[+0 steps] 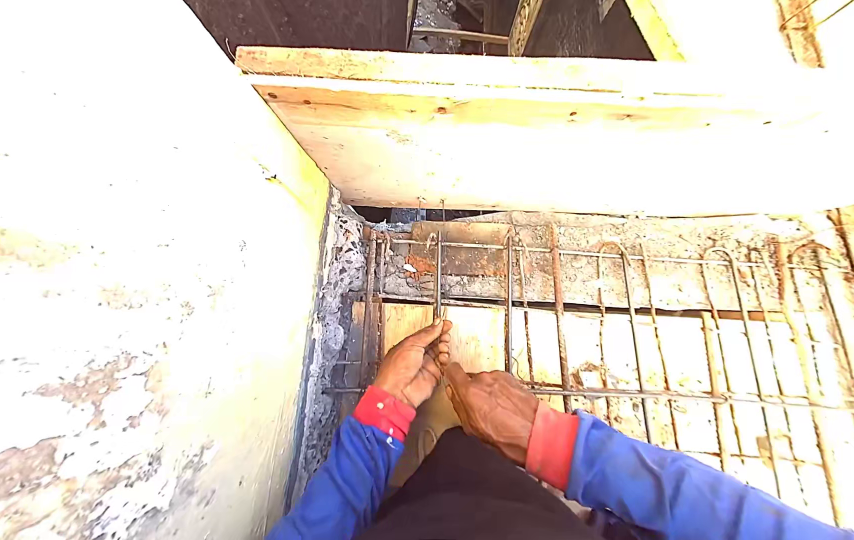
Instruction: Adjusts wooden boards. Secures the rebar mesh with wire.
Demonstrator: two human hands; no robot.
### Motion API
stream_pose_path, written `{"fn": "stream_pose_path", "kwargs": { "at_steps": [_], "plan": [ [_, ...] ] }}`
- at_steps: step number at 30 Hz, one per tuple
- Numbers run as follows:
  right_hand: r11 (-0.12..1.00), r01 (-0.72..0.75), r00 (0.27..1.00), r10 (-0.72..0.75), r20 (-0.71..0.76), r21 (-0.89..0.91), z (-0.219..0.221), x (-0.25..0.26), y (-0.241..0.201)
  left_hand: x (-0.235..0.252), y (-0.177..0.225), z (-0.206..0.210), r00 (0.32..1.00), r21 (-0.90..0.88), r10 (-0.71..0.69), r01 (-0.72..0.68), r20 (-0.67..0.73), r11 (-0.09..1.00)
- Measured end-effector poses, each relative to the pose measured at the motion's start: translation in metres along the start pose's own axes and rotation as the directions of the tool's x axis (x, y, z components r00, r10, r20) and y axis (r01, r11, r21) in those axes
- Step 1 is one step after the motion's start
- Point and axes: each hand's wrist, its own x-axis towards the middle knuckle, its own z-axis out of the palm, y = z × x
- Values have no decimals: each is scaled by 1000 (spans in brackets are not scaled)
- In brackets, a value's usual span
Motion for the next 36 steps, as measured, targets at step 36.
{"fn": "stream_pose_path", "kwargs": {
  "at_steps": [36],
  "plan": [
    [658,50,884,321,-340,751,-34,55,-23,-7,13,-18,997,398,40,-8,-72,917]
  ]
}}
